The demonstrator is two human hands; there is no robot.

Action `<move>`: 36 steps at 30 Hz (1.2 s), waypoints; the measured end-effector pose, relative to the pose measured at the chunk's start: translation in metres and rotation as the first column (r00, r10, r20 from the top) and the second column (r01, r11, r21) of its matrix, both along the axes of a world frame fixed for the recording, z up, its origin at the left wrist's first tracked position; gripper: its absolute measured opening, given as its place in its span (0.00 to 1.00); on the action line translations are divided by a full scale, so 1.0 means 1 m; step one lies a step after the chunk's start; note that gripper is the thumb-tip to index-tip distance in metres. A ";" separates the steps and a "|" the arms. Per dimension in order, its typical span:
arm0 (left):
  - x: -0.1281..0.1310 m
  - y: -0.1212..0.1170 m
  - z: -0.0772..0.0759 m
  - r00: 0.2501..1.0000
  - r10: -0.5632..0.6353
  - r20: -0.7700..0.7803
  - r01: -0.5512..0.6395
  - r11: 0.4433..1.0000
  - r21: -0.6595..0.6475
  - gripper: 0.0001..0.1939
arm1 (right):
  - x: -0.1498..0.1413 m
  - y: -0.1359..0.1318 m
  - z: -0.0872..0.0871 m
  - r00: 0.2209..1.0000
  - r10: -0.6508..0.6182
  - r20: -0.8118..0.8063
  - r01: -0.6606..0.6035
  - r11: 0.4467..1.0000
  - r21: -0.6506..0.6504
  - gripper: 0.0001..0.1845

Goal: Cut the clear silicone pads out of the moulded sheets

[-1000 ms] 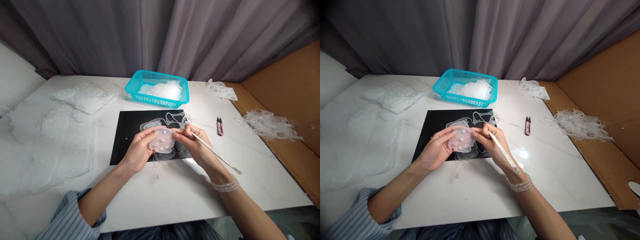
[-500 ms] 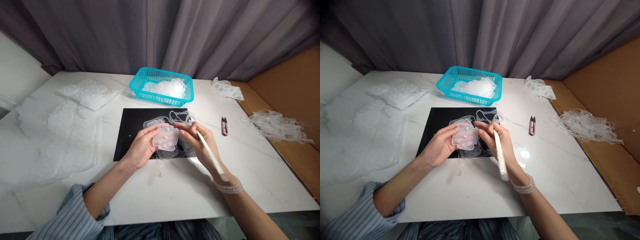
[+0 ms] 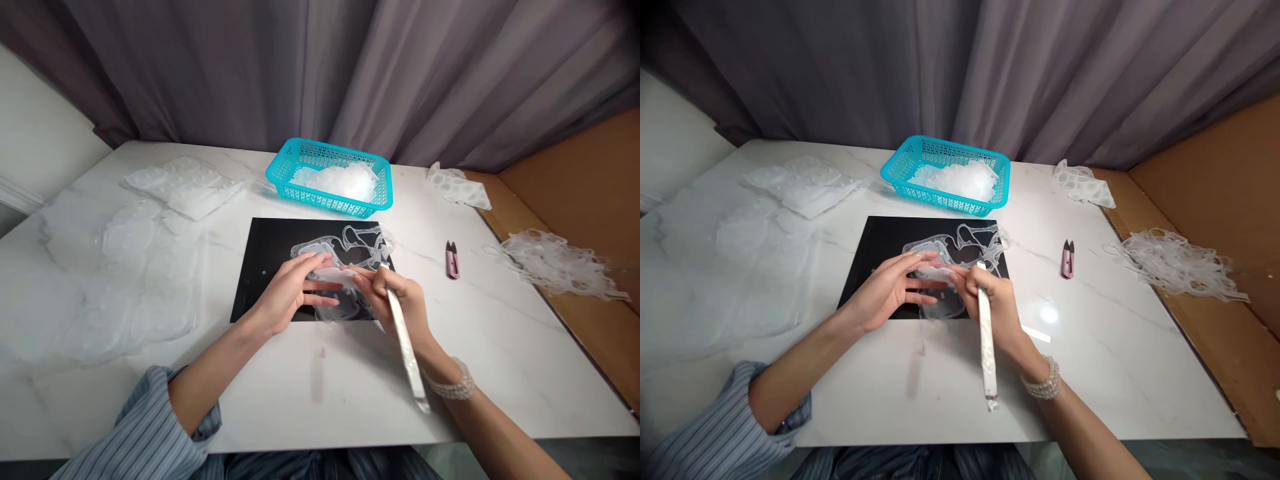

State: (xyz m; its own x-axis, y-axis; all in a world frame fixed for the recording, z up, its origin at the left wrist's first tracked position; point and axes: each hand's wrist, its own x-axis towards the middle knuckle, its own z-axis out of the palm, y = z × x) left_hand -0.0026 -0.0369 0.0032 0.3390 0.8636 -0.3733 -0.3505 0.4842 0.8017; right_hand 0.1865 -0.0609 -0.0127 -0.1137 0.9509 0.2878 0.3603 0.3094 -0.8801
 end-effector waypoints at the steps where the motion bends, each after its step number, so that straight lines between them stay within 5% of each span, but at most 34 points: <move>1: -0.001 0.000 0.001 0.999 -0.029 -0.044 0.029 0.999 0.020 0.17 | 0.000 0.001 0.002 0.998 -0.043 -0.042 0.041 0.999 -0.031 0.23; 5: -0.004 0.002 0.001 0.976 -0.126 -0.176 0.137 0.989 0.056 0.16 | -0.001 0.005 0.004 0.968 -0.124 -0.219 0.090 0.984 -0.156 0.26; 9: -0.006 0.005 -0.002 0.967 -0.101 -0.233 0.123 0.989 0.081 0.15 | 0.003 0.011 0.000 0.904 -0.166 -0.394 0.083 0.972 -0.220 0.26; 13: -0.014 0.012 -0.008 0.945 0.033 -0.326 0.034 0.980 0.196 0.17 | 0.019 0.058 0.013 0.882 -0.329 -0.336 0.331 0.942 -0.055 0.25; 15: -0.021 0.017 -0.012 0.854 0.152 -0.498 0.051 0.928 0.369 0.17 | 0.023 0.100 0.027 0.891 -0.400 -0.212 0.431 0.893 0.127 0.23; 17: -0.026 0.022 -0.017 0.685 0.309 -0.660 0.129 0.840 0.527 0.16 | 0.018 0.145 0.043 0.894 -0.448 -0.021 0.434 0.852 0.295 0.20; 19: -0.030 0.025 -0.021 0.535 0.437 -0.723 0.198 0.767 0.610 0.14 | 0.009 0.180 0.053 0.916 -0.393 0.076 0.352 0.881 0.315 0.18; 21: -0.031 0.028 -0.025 0.469 0.495 -0.731 0.230 0.731 0.643 0.15 | 0.001 0.198 0.057 0.927 -0.343 0.154 0.287 0.910 0.299 0.17; 24: -0.029 0.030 -0.032 0.397 0.519 -0.757 0.307 0.702 0.642 0.18 | 0.008 0.189 0.049 0.898 -0.355 0.258 0.282 0.918 0.280 0.16; 28: -0.019 0.036 -0.042 0.329 0.498 -0.802 0.362 0.718 0.595 0.19 | 0.047 0.138 0.031 0.810 -0.400 0.430 0.333 0.916 0.226 0.16; 32: -0.012 0.044 -0.047 0.276 0.472 -0.837 0.381 0.746 0.546 0.10 | 0.084 0.093 0.012 0.705 -0.381 0.598 0.370 0.917 0.149 0.14; 36: -0.016 0.049 -0.049 0.240 0.469 -0.850 0.378 0.761 0.527 0.03 | 0.094 0.074 -0.012 0.628 -0.325 0.707 0.387 0.919 0.078 0.09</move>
